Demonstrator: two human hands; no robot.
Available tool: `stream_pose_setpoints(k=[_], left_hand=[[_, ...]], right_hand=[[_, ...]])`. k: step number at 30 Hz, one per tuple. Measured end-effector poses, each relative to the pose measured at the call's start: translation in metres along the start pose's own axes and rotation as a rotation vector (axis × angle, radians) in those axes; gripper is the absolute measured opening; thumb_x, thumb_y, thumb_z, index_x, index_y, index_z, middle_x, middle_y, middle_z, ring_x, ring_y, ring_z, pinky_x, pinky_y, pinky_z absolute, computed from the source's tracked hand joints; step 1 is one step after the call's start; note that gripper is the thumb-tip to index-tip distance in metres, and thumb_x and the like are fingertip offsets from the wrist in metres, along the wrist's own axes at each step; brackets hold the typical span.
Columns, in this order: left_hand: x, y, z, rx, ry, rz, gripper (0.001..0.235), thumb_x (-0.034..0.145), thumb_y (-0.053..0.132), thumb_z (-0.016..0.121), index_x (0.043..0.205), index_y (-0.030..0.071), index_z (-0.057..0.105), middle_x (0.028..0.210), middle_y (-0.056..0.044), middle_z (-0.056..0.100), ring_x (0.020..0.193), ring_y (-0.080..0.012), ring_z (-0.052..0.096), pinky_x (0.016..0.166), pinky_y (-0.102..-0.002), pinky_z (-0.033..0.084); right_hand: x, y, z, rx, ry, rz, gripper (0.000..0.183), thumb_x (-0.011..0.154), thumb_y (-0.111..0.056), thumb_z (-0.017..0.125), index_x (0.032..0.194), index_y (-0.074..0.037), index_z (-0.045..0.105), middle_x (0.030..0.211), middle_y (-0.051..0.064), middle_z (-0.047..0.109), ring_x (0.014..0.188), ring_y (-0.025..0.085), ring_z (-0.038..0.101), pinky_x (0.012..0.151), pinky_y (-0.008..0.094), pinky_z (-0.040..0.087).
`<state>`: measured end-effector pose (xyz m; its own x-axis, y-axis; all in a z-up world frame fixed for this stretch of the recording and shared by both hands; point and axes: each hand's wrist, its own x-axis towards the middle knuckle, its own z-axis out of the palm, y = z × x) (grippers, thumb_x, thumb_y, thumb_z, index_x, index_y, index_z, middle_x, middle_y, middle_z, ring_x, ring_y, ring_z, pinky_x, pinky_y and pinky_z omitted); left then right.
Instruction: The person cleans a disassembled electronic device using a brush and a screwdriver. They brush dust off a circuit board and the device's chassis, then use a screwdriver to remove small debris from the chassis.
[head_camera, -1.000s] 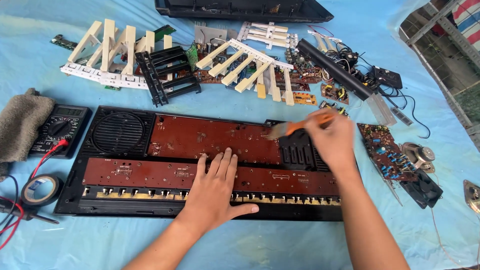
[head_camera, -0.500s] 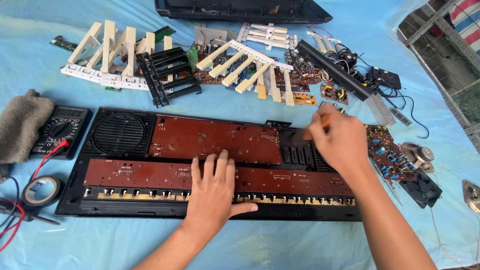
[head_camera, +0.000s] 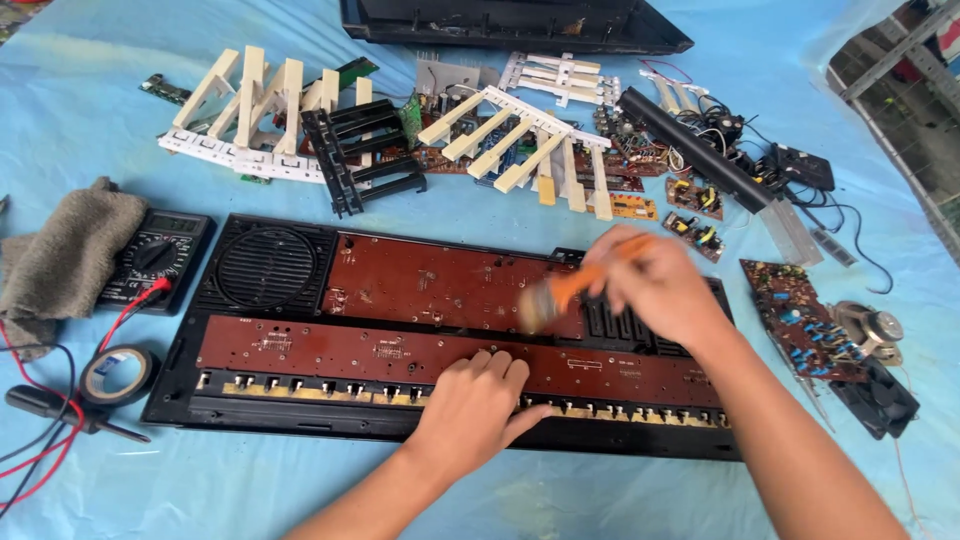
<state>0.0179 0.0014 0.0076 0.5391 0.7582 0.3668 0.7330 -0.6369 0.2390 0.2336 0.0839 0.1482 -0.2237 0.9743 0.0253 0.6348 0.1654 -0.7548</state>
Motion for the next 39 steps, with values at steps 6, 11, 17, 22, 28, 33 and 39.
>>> stream_pose_setpoints(k=[6,11,17,22,28,33,39], left_hand=[[0.003,-0.003,0.005,-0.019,-0.001,0.003,0.056,0.097,0.064,0.071,0.084,0.011,0.057,0.071,-0.004,0.059,0.063,-0.0236,0.059,0.047,-0.038,0.046],[0.002,-0.004,0.009,-0.036,0.003,0.000,0.057,0.096,0.064,0.072,0.082,0.011,0.055,0.069,-0.003,0.058,0.060,-0.0224,0.058,0.046,-0.037,0.045],[0.004,-0.003,0.008,-0.047,-0.032,-0.014,0.058,0.098,0.064,0.072,0.082,0.011,0.054,0.067,-0.003,0.055,0.058,-0.0213,0.055,0.045,-0.037,0.043],[0.005,-0.004,0.008,-0.048,-0.032,-0.031,0.057,0.096,0.064,0.073,0.084,0.011,0.055,0.068,-0.003,0.056,0.059,-0.0229,0.056,0.045,-0.038,0.043],[0.003,-0.004,0.011,-0.008,-0.021,-0.016,0.057,0.098,0.066,0.069,0.084,0.012,0.056,0.068,-0.003,0.058,0.061,-0.0226,0.058,0.046,-0.037,0.045],[0.004,-0.002,0.011,-0.041,-0.048,-0.032,0.055,0.097,0.065,0.069,0.088,0.012,0.058,0.072,-0.004,0.061,0.065,-0.0263,0.061,0.048,-0.041,0.046],[0.004,-0.003,0.009,-0.046,-0.033,-0.011,0.057,0.098,0.064,0.070,0.084,0.012,0.055,0.068,-0.002,0.057,0.060,-0.0223,0.058,0.044,-0.037,0.043]], right_hand=[[0.002,-0.032,0.027,-0.447,0.011,-0.272,0.033,0.104,-0.025,0.050,0.080,-0.013,0.069,0.069,-0.004,0.065,0.050,0.013,0.056,0.053,0.031,0.046],[0.029,-0.054,0.053,-0.455,-0.087,-0.114,0.046,0.106,-0.026,0.054,0.064,-0.012,0.063,0.062,-0.003,0.052,0.036,0.010,0.030,0.039,0.028,0.030],[0.052,-0.052,0.070,-0.612,-0.111,-0.321,0.037,0.103,-0.025,0.053,0.070,-0.008,0.059,0.090,-0.003,0.059,0.041,0.018,0.037,0.045,0.036,0.033],[0.045,-0.083,0.067,-0.273,-0.435,0.002,0.036,0.105,-0.030,0.053,0.087,-0.008,0.074,0.085,-0.001,0.076,0.053,0.011,0.059,0.062,0.028,0.048],[0.045,-0.086,0.056,-0.237,-0.328,0.055,0.029,0.101,-0.032,0.058,0.104,-0.017,0.082,0.080,0.001,0.080,0.056,0.009,0.058,0.066,0.026,0.048],[0.046,-0.080,0.035,-0.217,-0.293,0.036,0.036,0.100,-0.037,0.058,0.086,-0.014,0.082,0.091,0.001,0.080,0.068,0.012,0.069,0.092,0.035,0.054],[0.044,-0.063,0.015,-0.222,-0.204,-0.087,0.034,0.100,-0.033,0.059,0.085,-0.014,0.083,0.105,0.000,0.080,0.053,0.009,0.057,0.055,0.027,0.048]])
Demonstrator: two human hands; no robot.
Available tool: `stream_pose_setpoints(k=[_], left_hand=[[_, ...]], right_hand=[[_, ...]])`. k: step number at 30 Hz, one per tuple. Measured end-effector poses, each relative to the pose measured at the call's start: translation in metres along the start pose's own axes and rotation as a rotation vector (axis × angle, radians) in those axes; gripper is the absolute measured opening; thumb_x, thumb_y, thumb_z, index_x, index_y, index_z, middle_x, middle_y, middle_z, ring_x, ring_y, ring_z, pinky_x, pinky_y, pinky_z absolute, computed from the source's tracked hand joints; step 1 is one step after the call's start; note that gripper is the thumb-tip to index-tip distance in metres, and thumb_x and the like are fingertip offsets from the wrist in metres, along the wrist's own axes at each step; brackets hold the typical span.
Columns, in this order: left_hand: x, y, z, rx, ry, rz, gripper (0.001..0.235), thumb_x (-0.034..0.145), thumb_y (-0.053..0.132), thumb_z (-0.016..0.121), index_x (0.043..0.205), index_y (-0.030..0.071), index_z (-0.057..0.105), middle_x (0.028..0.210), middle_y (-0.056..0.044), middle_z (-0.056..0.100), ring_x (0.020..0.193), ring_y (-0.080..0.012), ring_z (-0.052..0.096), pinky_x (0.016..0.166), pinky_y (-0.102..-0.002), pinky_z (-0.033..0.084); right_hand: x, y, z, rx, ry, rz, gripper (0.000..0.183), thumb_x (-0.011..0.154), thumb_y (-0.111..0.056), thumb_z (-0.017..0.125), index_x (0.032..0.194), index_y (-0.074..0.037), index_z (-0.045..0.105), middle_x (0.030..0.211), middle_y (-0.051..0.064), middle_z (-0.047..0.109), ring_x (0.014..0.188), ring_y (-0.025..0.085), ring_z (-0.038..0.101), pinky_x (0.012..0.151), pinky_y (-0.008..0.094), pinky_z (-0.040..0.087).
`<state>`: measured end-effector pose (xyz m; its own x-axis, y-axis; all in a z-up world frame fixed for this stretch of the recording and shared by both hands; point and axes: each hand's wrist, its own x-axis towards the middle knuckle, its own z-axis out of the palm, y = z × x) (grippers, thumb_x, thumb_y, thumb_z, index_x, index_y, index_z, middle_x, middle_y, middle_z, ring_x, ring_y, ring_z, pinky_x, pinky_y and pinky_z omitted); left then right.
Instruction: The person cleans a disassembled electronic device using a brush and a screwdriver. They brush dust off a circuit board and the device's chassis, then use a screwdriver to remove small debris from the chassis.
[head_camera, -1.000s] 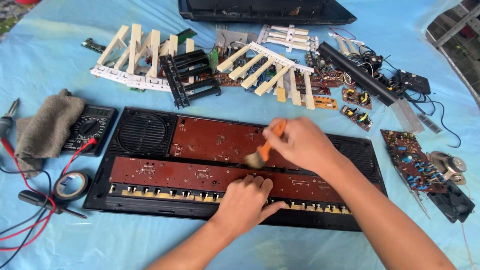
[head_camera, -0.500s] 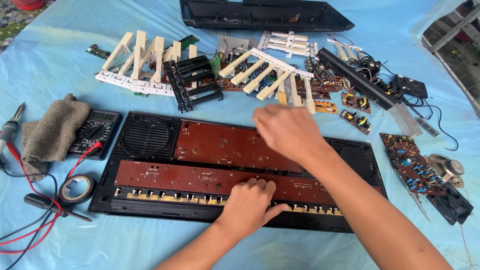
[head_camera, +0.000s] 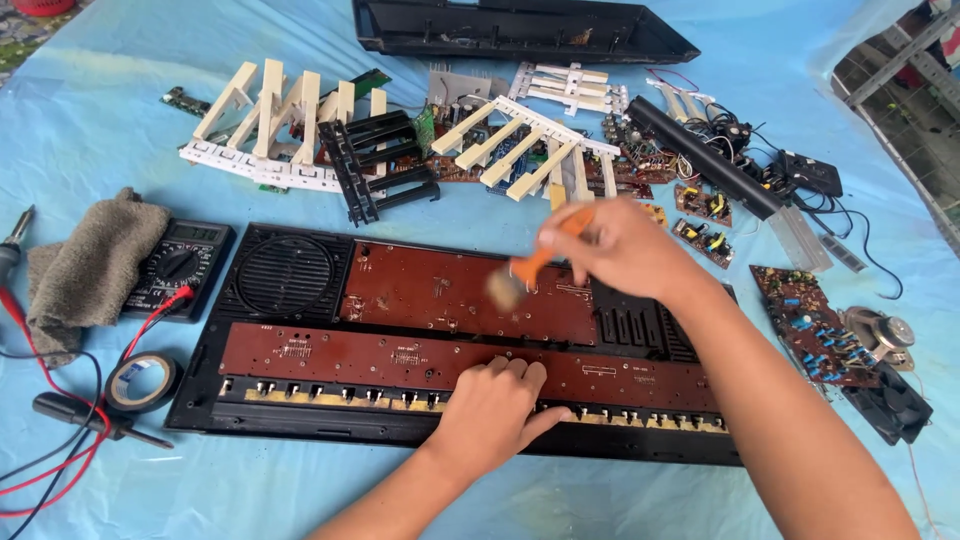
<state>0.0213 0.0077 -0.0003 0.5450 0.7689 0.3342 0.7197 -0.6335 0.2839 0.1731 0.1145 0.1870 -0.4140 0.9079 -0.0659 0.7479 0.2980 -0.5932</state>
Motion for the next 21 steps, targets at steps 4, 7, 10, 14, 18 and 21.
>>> stream_pose_setpoints(k=[4,7,10,14,18,21], left_hand=[[-0.001,-0.001,0.001,-0.004,-0.024,0.019,0.055,0.099,0.063,0.069,0.087,0.011,0.058,0.071,-0.004,0.061,0.065,-0.0234,0.060,0.046,-0.038,0.045],[0.001,-0.003,-0.002,-0.020,-0.037,0.007,0.055,0.100,0.063,0.068,0.088,0.011,0.057,0.072,-0.004,0.059,0.065,-0.0243,0.059,0.048,-0.039,0.046],[0.000,-0.001,-0.001,0.004,-0.001,0.023,0.056,0.098,0.064,0.070,0.086,0.011,0.058,0.070,-0.003,0.059,0.064,-0.0227,0.059,0.046,-0.038,0.045],[0.001,-0.002,-0.004,-0.029,0.000,0.015,0.062,0.098,0.069,0.066,0.081,0.011,0.054,0.066,-0.002,0.054,0.058,-0.0214,0.054,0.044,-0.038,0.042],[0.000,0.000,-0.009,-0.052,0.002,0.009,0.070,0.094,0.079,0.063,0.076,0.013,0.049,0.065,-0.001,0.052,0.056,-0.0206,0.053,0.043,-0.038,0.040],[0.001,-0.001,-0.008,-0.037,0.009,0.019,0.070,0.094,0.080,0.060,0.078,0.012,0.051,0.068,-0.002,0.054,0.059,-0.0217,0.055,0.045,-0.039,0.042]], right_hand=[[-0.003,0.011,-0.002,-0.547,0.212,-0.142,0.029,0.109,-0.026,0.053,0.113,-0.010,0.077,0.077,0.011,0.080,0.040,0.018,0.066,0.036,0.034,0.053],[-0.009,0.003,-0.011,-0.111,-0.031,0.191,0.030,0.102,-0.030,0.058,0.096,-0.013,0.082,0.105,0.004,0.084,0.047,0.011,0.062,0.067,0.027,0.067],[-0.010,0.029,-0.012,-0.643,0.193,-0.099,0.034,0.110,-0.036,0.048,0.121,-0.020,0.076,0.047,0.002,0.065,0.029,0.011,0.034,0.033,0.027,0.034],[-0.017,0.027,-0.018,-0.269,0.058,0.116,0.029,0.104,-0.032,0.057,0.103,-0.013,0.080,0.062,0.001,0.063,0.041,0.012,0.047,0.054,0.029,0.043],[-0.027,0.031,-0.016,-0.150,0.127,0.128,0.031,0.102,-0.021,0.060,0.081,-0.008,0.080,0.102,0.006,0.082,0.039,0.011,0.055,0.036,0.025,0.040],[-0.023,0.054,-0.018,-0.788,0.132,0.188,0.030,0.110,-0.021,0.049,0.098,-0.012,0.075,0.042,-0.003,0.042,0.033,0.008,0.037,0.030,0.022,0.028]])
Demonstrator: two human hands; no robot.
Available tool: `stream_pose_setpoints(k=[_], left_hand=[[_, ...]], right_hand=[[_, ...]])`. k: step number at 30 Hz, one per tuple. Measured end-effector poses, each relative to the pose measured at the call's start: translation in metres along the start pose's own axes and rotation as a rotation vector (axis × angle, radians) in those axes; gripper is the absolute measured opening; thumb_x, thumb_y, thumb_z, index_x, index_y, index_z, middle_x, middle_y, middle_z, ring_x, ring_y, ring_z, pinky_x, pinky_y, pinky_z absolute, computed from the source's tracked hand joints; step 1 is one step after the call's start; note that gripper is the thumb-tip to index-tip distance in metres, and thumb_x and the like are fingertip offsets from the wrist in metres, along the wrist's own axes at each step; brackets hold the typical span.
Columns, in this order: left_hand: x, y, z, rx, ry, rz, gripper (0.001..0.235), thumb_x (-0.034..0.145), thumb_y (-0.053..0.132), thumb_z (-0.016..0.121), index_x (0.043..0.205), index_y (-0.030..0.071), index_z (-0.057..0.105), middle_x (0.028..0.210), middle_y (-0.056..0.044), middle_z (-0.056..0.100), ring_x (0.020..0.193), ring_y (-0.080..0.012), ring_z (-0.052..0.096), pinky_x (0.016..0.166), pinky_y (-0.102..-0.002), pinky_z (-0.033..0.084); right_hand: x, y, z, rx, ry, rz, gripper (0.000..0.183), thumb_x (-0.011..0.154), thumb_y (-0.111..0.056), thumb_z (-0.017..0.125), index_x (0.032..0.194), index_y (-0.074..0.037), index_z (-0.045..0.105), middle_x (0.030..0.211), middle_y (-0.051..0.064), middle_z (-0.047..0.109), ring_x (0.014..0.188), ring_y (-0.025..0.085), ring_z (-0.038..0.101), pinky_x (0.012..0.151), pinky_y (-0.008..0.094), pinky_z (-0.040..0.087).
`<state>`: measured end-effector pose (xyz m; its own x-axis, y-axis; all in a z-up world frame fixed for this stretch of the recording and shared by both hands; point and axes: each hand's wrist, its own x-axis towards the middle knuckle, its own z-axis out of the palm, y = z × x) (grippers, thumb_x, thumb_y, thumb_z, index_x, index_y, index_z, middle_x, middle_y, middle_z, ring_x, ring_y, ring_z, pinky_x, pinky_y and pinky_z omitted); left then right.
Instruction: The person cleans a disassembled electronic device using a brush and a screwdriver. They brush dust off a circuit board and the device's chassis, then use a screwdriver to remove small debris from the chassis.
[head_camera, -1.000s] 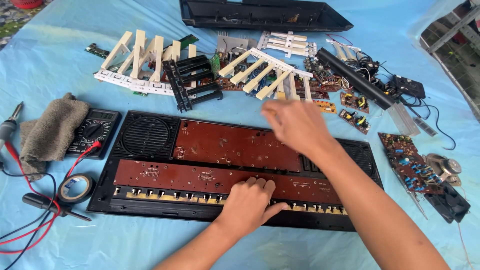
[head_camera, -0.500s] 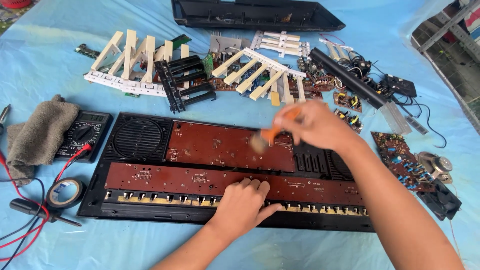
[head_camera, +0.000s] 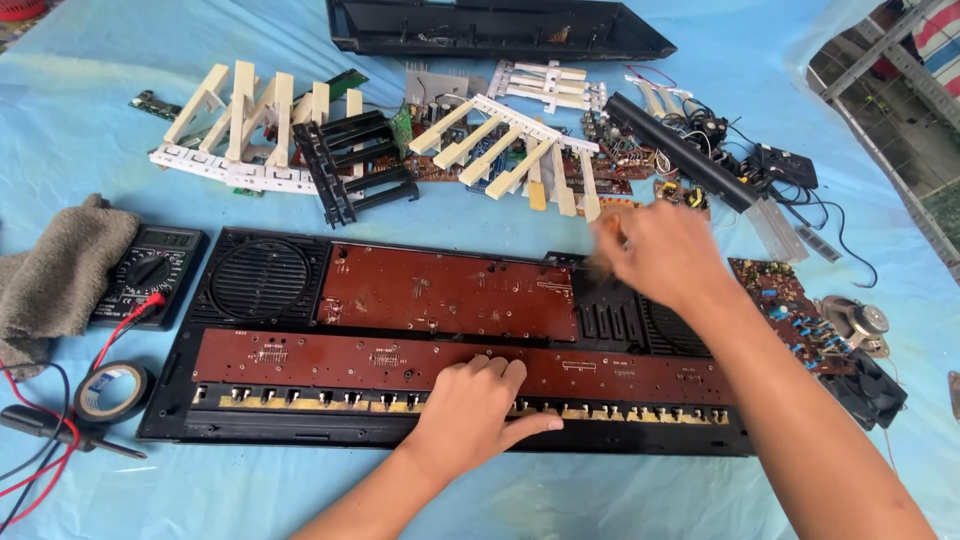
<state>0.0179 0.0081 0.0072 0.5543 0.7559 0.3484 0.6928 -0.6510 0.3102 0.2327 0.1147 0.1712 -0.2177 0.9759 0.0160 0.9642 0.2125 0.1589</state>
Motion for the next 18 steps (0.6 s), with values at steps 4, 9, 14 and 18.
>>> stream_pose_setpoints(k=[4,9,14,18], left_hand=[[0.002,-0.001,-0.003,-0.017,-0.022,-0.027,0.070,0.094,0.080,0.061,0.076,0.014,0.049,0.064,0.000,0.051,0.057,-0.0202,0.053,0.043,-0.038,0.041],[0.001,0.001,-0.003,-0.020,-0.030,-0.008,0.069,0.094,0.077,0.063,0.078,0.012,0.053,0.067,-0.002,0.055,0.061,-0.0218,0.056,0.046,-0.039,0.044],[-0.001,0.002,-0.001,-0.022,-0.042,-0.002,0.068,0.096,0.077,0.062,0.078,0.011,0.053,0.065,-0.002,0.053,0.057,-0.0199,0.053,0.044,-0.037,0.042],[0.000,0.000,-0.002,0.002,-0.025,0.002,0.069,0.096,0.077,0.060,0.079,0.010,0.055,0.062,-0.001,0.051,0.055,-0.0180,0.049,0.042,-0.035,0.039]], right_hand=[[-0.012,-0.003,-0.014,0.645,0.169,-0.191,0.032,0.105,-0.023,0.055,0.093,-0.008,0.081,0.103,0.010,0.082,0.036,0.011,0.061,0.029,0.022,0.038],[-0.009,0.010,0.004,0.485,0.212,-0.144,0.043,0.106,-0.023,0.054,0.079,-0.001,0.078,0.116,0.014,0.079,0.026,0.009,0.034,0.024,0.024,0.023],[-0.019,0.012,0.010,0.203,0.081,-0.016,0.032,0.107,-0.032,0.054,0.096,-0.017,0.080,0.042,0.002,0.049,0.033,0.016,0.035,0.041,0.033,0.035],[-0.015,0.021,0.019,0.005,0.122,-0.011,0.036,0.107,-0.039,0.049,0.110,-0.017,0.076,0.044,0.003,0.062,0.033,0.017,0.045,0.038,0.033,0.039]])
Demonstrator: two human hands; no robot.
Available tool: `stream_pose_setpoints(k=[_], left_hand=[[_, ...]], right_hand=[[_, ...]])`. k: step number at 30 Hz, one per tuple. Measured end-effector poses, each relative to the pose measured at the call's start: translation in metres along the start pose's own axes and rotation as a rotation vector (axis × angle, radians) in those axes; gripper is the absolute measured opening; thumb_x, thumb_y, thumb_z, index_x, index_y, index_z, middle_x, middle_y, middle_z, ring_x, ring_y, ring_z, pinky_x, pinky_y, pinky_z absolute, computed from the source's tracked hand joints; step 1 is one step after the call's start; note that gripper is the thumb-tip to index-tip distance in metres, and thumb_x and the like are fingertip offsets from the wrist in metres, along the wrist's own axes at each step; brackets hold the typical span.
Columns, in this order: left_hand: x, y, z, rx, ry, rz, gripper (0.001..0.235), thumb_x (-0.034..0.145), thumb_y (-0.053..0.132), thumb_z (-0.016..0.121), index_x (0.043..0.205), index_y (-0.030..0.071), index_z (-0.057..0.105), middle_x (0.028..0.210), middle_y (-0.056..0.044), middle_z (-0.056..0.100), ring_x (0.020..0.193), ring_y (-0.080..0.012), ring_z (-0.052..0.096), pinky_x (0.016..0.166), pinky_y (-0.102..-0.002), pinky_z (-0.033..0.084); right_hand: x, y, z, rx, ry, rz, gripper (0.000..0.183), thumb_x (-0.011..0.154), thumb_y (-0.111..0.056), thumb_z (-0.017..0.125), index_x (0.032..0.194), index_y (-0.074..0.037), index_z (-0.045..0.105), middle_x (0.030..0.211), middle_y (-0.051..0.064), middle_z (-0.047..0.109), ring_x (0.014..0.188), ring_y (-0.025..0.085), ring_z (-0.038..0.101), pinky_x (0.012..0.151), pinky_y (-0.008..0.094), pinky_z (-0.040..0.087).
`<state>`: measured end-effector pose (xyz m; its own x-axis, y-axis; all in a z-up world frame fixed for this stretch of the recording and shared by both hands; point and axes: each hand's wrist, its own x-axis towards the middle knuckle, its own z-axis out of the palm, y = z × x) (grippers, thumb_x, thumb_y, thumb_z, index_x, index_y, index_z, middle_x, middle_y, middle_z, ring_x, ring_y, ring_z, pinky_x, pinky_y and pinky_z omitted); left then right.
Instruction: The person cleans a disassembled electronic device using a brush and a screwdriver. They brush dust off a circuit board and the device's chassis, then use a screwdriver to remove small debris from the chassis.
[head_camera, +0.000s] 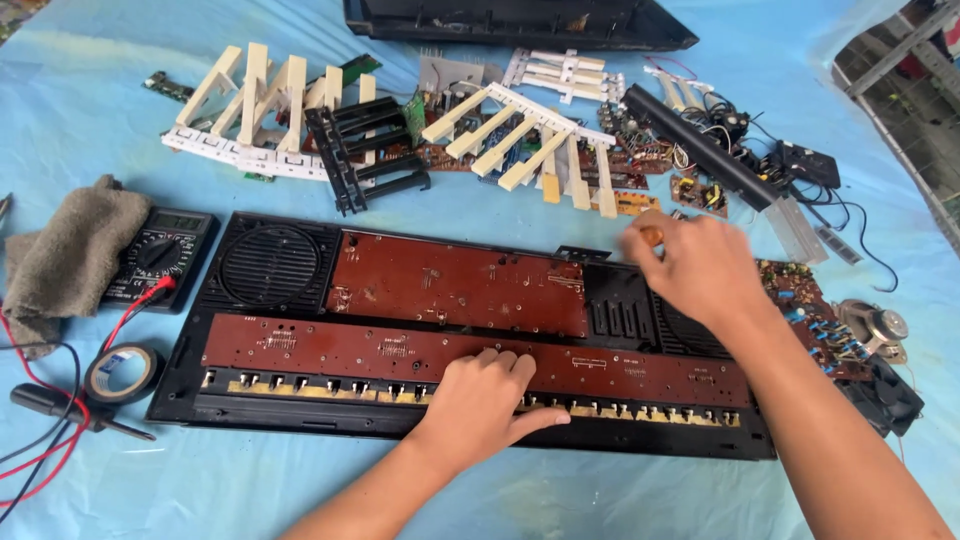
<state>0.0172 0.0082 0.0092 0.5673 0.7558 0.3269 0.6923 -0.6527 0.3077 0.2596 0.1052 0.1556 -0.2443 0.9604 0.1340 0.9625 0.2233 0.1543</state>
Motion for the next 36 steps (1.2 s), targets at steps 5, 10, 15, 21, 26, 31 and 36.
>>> stream_pose_setpoints(k=[5,10,15,21,26,31,36], left_hand=[[0.000,-0.001,0.003,-0.005,-0.003,-0.008,0.068,0.096,0.076,0.061,0.081,0.011,0.055,0.065,-0.001,0.053,0.057,-0.0199,0.053,0.043,-0.037,0.041],[0.001,-0.001,0.002,0.000,0.003,-0.015,0.067,0.097,0.076,0.060,0.082,0.010,0.056,0.065,-0.001,0.054,0.058,-0.0196,0.053,0.043,-0.036,0.042],[-0.001,-0.001,0.003,-0.005,0.011,-0.001,0.067,0.097,0.075,0.061,0.080,0.011,0.053,0.063,-0.001,0.051,0.056,-0.0201,0.051,0.043,-0.037,0.040],[0.000,-0.001,0.003,-0.004,-0.023,-0.011,0.067,0.097,0.076,0.062,0.079,0.012,0.052,0.063,0.000,0.050,0.054,-0.0179,0.049,0.042,-0.036,0.040],[0.002,-0.003,0.004,-0.005,-0.018,-0.012,0.067,0.097,0.075,0.064,0.078,0.013,0.050,0.063,0.000,0.049,0.054,-0.0188,0.049,0.043,-0.037,0.040],[0.000,-0.002,0.004,-0.007,-0.050,-0.011,0.067,0.098,0.076,0.062,0.079,0.012,0.052,0.062,0.000,0.049,0.054,-0.0166,0.048,0.042,-0.035,0.040],[0.000,-0.001,0.003,-0.009,-0.019,-0.017,0.066,0.097,0.075,0.065,0.077,0.013,0.049,0.063,0.001,0.048,0.054,-0.0175,0.048,0.042,-0.037,0.039]], right_hand=[[-0.008,-0.002,-0.005,0.320,0.053,0.022,0.029,0.106,-0.034,0.055,0.101,-0.015,0.077,0.055,0.006,0.067,0.046,0.020,0.063,0.045,0.034,0.047],[-0.009,0.006,0.019,0.181,0.201,-0.014,0.042,0.108,-0.031,0.056,0.079,-0.009,0.078,0.038,0.000,0.041,0.031,0.014,0.030,0.035,0.030,0.024],[-0.016,0.000,0.014,0.214,0.186,0.004,0.044,0.109,-0.036,0.049,0.078,-0.023,0.076,0.048,-0.005,0.058,0.035,0.017,0.045,0.041,0.033,0.034],[-0.025,0.016,0.009,0.061,0.171,0.039,0.036,0.112,-0.024,0.048,0.082,-0.015,0.065,0.044,-0.005,0.051,0.033,0.014,0.048,0.034,0.030,0.040],[-0.048,0.027,0.009,0.527,0.094,0.118,0.035,0.109,-0.020,0.050,0.083,-0.010,0.072,0.059,0.002,0.058,0.041,0.013,0.050,0.043,0.028,0.041],[-0.066,0.047,0.027,0.948,0.088,0.189,0.027,0.105,-0.012,0.053,0.095,0.003,0.072,0.079,0.014,0.074,0.051,0.018,0.062,0.050,0.029,0.051],[-0.069,0.036,0.015,0.844,0.195,0.143,0.023,0.106,-0.016,0.053,0.100,-0.005,0.072,0.075,0.009,0.075,0.048,0.016,0.064,0.045,0.026,0.050]])
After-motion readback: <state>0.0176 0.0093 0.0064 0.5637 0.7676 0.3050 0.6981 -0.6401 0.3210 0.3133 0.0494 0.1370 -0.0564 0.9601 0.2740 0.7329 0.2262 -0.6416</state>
